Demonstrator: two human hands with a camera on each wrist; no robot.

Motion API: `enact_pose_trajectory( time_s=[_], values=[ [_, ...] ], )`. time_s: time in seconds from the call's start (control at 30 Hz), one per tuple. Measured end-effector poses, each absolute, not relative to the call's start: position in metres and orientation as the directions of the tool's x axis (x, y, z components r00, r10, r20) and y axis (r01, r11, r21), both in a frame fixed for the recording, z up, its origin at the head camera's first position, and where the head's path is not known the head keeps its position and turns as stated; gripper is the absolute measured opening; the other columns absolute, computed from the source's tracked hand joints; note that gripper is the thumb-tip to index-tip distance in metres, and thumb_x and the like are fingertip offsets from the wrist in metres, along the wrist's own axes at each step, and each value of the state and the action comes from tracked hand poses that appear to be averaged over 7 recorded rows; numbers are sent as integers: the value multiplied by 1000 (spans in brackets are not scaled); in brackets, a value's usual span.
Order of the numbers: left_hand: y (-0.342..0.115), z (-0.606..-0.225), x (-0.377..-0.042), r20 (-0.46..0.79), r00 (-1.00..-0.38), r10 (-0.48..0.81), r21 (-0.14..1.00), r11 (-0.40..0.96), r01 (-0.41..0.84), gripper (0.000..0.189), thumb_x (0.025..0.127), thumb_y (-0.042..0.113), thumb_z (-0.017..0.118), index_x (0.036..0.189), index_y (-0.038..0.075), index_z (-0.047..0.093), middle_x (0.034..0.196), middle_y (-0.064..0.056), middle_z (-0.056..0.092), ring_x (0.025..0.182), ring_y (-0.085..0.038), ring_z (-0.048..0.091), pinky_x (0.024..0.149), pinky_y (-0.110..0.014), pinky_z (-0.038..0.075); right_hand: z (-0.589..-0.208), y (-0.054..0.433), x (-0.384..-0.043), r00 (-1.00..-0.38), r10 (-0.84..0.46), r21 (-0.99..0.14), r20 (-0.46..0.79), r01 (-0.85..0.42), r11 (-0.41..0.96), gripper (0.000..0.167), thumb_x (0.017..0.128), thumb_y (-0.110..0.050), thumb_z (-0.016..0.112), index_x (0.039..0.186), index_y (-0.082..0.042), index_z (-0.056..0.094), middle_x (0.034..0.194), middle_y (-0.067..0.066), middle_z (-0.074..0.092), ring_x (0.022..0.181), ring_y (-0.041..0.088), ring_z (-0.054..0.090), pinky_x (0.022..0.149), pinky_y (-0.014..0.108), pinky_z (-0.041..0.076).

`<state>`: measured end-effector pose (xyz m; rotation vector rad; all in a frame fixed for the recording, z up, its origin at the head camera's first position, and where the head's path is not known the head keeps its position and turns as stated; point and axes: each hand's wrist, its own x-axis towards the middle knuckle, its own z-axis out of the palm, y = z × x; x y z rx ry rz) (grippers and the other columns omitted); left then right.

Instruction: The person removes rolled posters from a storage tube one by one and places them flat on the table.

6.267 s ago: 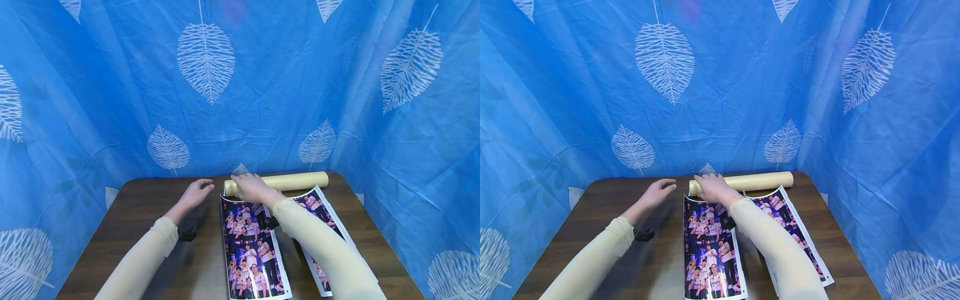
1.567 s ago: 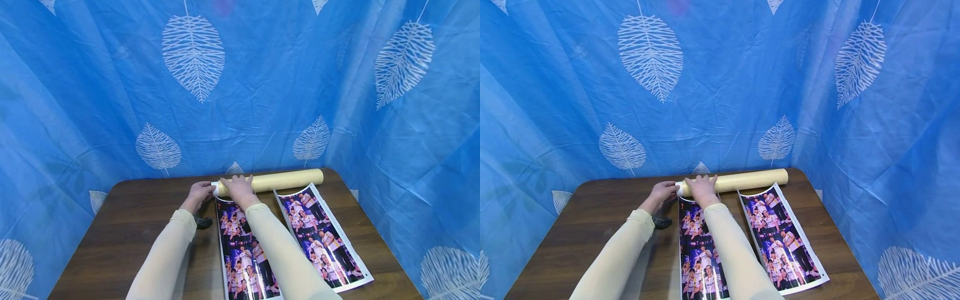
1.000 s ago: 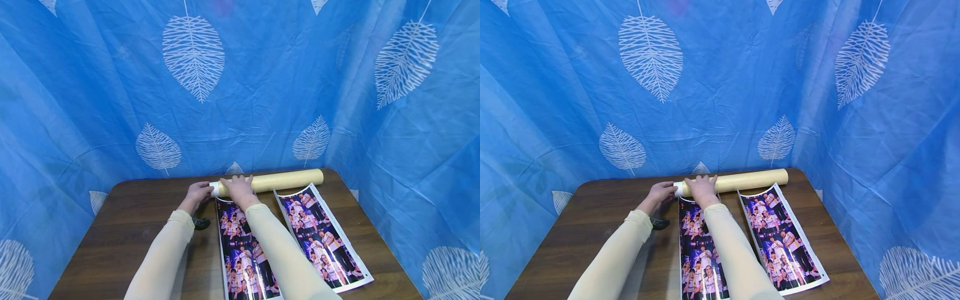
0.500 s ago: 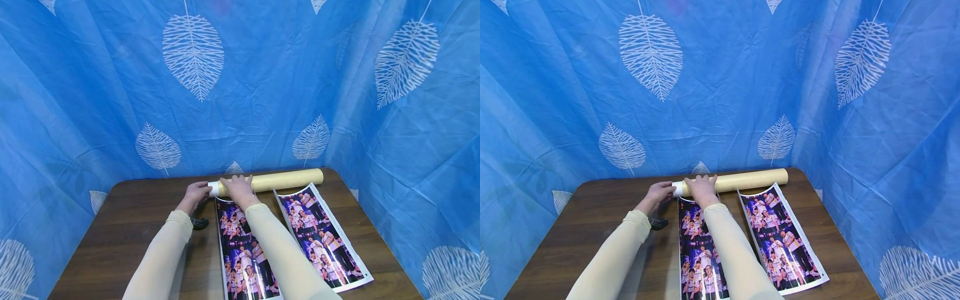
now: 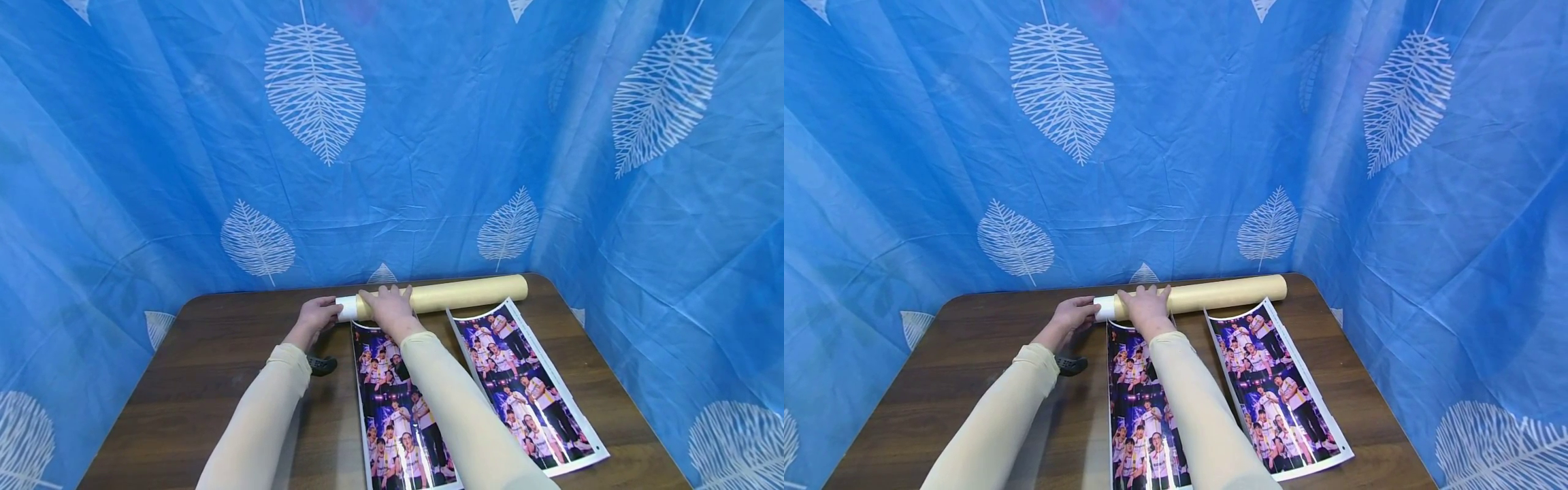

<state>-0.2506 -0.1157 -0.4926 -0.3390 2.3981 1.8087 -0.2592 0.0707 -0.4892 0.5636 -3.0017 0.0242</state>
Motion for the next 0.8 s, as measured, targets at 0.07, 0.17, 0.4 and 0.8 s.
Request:
enact_pose_trajectory(
  time_s=[0.07, 0.17, 0.4, 0.8],
  values=[
    [-117, -492, -250, -231, -967, -107, 932, 263, -251, 53, 100, 15, 66, 148, -3, 50, 137, -27, 57, 108, -33, 64, 94, -44, 55, -489, 70, -260, -929, -360, -5, 87, -362, 932, 63, 96, -33, 71, 154, -37, 45, 136, 14, 59, 131, 45, 50, 109, 75, 28],
    [-117, -491, -249, -238, -965, -107, 930, 263, -258, 53, 100, 16, 66, 148, -3, 50, 137, -27, 57, 108, -33, 63, 94, -43, 55, -489, 70, -260, -930, -358, -8, 82, -359, 933, 64, 96, -34, 71, 154, -38, 45, 137, 14, 59, 131, 45, 49, 109, 75, 28],
    [-120, -489, -249, -243, -964, -107, 930, 258, -263, 53, 101, 15, 65, 149, -2, 50, 138, -27, 56, 110, -34, 62, 95, -44, 54, -490, 70, -261, -931, -357, -12, 82, -359, 933, 64, 97, -33, 71, 155, -38, 44, 137, 14, 59, 132, 45, 49, 110, 75, 26],
    [-123, -490, -248, -253, -961, -114, 928, 253, -274, 54, 101, 15, 64, 150, -1, 48, 142, -27, 54, 113, -36, 61, 96, -44, 53, -490, 71, -259, -931, -359, -6, 72, -360, 933, 65, 97, -34, 70, 156, -39, 43, 138, 14, 57, 134, 45, 47, 110, 75, 25]
  ],
)
